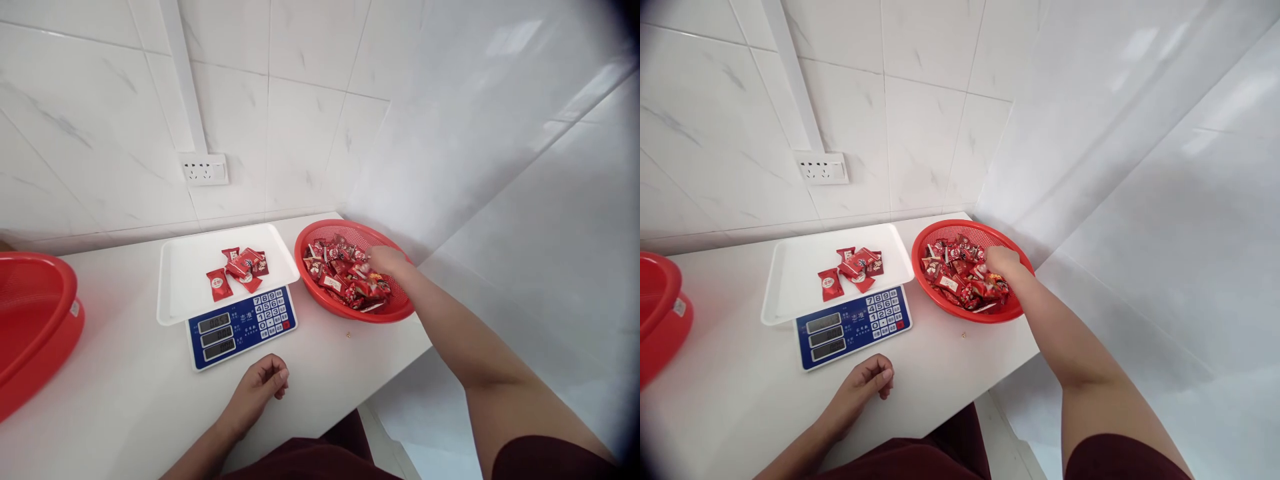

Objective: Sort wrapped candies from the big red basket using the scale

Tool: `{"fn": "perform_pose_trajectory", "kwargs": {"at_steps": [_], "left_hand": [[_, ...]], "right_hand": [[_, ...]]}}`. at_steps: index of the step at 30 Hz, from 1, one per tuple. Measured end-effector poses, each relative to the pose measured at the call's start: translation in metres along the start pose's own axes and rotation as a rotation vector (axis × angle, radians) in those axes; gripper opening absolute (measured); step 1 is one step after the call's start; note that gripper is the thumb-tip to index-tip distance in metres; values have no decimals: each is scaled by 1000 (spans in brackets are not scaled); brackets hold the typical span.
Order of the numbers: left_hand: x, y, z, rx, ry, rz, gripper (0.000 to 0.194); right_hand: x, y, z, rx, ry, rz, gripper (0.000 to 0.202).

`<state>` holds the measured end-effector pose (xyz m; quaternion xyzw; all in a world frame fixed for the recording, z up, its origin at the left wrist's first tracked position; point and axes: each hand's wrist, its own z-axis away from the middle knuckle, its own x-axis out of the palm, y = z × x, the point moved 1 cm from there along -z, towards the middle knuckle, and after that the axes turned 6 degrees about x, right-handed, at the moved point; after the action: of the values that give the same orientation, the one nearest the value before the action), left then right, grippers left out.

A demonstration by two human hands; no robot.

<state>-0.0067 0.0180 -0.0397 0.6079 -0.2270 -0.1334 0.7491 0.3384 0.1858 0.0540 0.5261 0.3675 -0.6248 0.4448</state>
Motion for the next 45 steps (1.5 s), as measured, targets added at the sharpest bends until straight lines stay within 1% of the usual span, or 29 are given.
{"fn": "perform_pose_trajectory", "kwargs": {"at_steps": [3, 6, 9, 11, 13, 18, 25, 29, 33, 36, 39, 42, 45], "left_hand": [[1, 1, 0, -7, -23, -17, 29], [1, 1, 0, -7, -25, -25, 28], [1, 1, 0, -2, -30, -31, 29], [1, 2, 1, 4, -40, -34, 29], [0, 2, 1, 8, -45, -37, 29], [1, 2, 0, -2, -49, -52, 32], [2, 4, 0, -5, -54, -66, 33], [3, 5, 0, -8, -64, -70, 34], [4, 3, 1, -3, -69, -83, 34], [4, 2, 1, 3, -76, -92, 32], [4, 2, 1, 4, -79, -100, 31], [3, 2, 0, 3, -76, -108, 30], [3, 2, 0, -4, -76, -107, 31]], "right_hand": [[1, -1, -3, 28, -46, 108, 21], [7, -15, -6, -61, -93, 137, 24], [18, -33, -10, -159, -204, 147, 27], [24, -40, -11, -180, -260, 165, 29], [29, -42, -13, -184, -272, 177, 30], [36, -37, -14, -170, -252, 188, 32], [38, -37, -17, -100, -293, 254, 31], [42, -38, -17, -78, -269, 272, 30], [44, -38, -17, -87, -253, 274, 31], [39, -34, -18, -124, -265, 242, 30], [34, -27, -19, -170, -305, 185, 28], [31, -21, -21, -184, -352, 128, 28], [28, -16, -22, -191, -367, 48, 24]]}}
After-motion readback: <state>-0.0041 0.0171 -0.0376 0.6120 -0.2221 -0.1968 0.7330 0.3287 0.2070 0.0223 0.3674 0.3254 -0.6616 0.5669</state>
